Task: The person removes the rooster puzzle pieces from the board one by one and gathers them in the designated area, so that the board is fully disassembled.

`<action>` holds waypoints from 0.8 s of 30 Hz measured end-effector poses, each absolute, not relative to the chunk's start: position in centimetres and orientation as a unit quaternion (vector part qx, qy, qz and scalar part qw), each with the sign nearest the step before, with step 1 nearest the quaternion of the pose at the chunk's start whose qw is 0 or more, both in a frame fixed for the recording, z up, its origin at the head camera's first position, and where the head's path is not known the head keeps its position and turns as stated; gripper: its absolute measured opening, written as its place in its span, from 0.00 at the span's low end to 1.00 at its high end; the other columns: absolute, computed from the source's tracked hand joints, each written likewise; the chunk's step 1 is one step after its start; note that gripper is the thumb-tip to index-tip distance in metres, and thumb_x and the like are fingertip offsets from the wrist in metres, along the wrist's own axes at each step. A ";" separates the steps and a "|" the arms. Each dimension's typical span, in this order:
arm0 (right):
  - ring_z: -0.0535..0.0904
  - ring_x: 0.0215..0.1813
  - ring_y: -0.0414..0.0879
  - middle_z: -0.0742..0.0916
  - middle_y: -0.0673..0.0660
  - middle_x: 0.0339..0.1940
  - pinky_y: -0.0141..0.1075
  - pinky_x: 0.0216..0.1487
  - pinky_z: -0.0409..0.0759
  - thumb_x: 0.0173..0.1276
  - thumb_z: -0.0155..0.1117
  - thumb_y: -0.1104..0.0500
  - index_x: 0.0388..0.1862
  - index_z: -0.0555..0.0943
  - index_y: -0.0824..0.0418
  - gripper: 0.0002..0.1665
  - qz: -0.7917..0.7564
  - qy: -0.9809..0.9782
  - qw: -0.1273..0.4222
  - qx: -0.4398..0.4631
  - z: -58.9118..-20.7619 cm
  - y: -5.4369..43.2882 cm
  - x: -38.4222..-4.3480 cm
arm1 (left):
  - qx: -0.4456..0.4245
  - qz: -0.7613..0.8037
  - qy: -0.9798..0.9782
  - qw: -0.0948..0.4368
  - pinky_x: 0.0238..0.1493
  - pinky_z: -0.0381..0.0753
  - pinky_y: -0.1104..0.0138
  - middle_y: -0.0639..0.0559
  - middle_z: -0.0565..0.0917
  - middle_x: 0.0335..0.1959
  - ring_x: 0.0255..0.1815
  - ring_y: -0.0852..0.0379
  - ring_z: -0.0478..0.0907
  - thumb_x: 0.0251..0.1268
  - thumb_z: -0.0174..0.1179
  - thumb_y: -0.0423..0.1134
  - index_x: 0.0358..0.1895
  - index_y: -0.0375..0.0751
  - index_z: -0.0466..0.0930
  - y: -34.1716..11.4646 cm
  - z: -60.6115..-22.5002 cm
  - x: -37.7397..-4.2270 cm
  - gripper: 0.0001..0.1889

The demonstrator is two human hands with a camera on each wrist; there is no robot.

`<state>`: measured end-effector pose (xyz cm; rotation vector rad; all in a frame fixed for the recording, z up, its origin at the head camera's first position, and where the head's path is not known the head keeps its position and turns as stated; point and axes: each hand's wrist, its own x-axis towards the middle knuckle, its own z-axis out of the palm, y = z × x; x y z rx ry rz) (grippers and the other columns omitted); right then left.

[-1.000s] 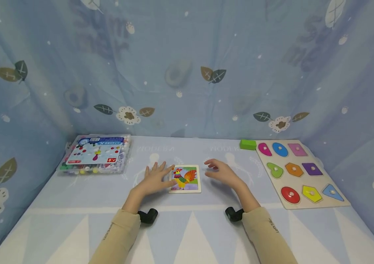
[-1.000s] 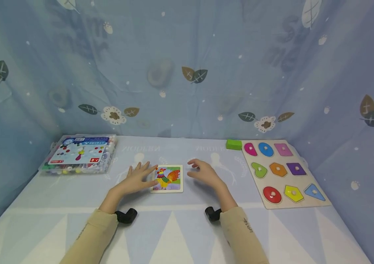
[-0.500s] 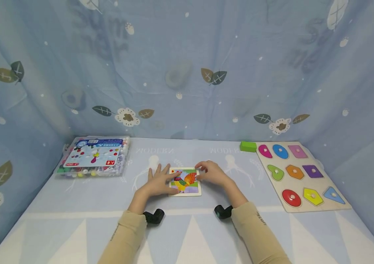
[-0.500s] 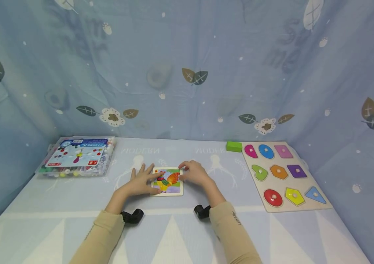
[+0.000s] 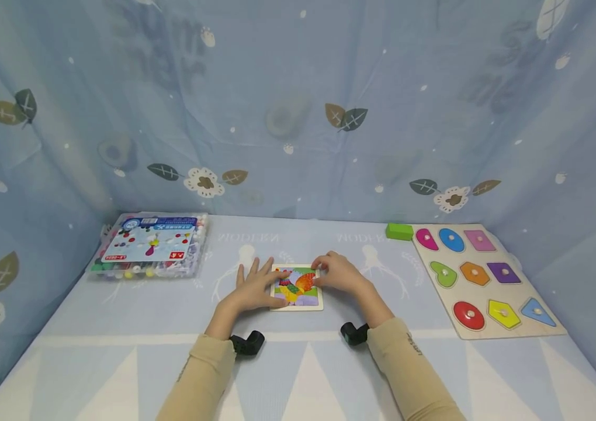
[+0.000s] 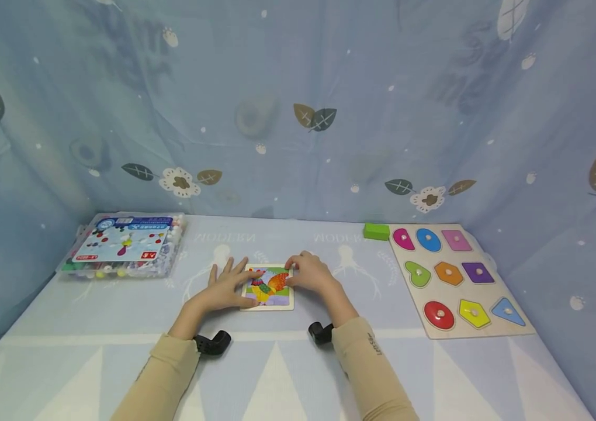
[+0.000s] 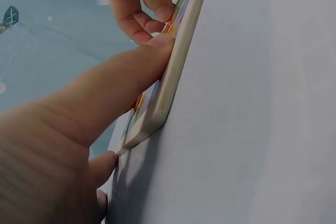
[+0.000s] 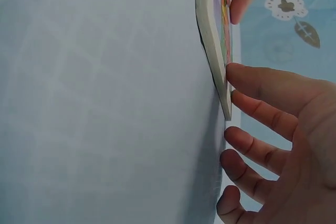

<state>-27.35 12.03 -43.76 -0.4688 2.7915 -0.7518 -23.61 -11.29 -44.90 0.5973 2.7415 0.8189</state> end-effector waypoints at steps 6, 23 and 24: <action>0.71 0.41 0.49 0.76 0.55 0.40 0.40 0.39 0.71 0.51 0.73 0.51 0.40 0.80 0.52 0.18 -0.264 0.945 0.115 -0.154 -43.7 11.9 -27.5 | 0.199 0.271 0.935 0.111 0.63 0.22 0.38 0.40 0.47 0.74 0.72 0.34 0.31 0.49 0.66 0.56 0.64 0.54 0.69 -11.3 -45.0 -23.8 0.35; 0.69 0.43 0.49 0.75 0.54 0.39 0.42 0.44 0.69 0.45 0.75 0.56 0.30 0.77 0.56 0.16 -0.305 0.932 0.113 -0.157 -43.9 11.8 -28.1 | 0.194 0.265 0.938 0.110 0.63 0.24 0.38 0.40 0.47 0.74 0.72 0.35 0.31 0.47 0.67 0.56 0.63 0.56 0.70 -11.2 -45.2 -23.9 0.35; 0.69 0.43 0.49 0.75 0.54 0.39 0.42 0.44 0.69 0.45 0.75 0.56 0.30 0.77 0.56 0.16 -0.310 0.931 0.111 -0.158 -43.9 11.7 -28.1 | 0.193 0.266 0.938 0.110 0.63 0.24 0.38 0.40 0.47 0.74 0.72 0.35 0.31 0.47 0.67 0.56 0.63 0.57 0.70 -11.2 -45.1 -23.9 0.35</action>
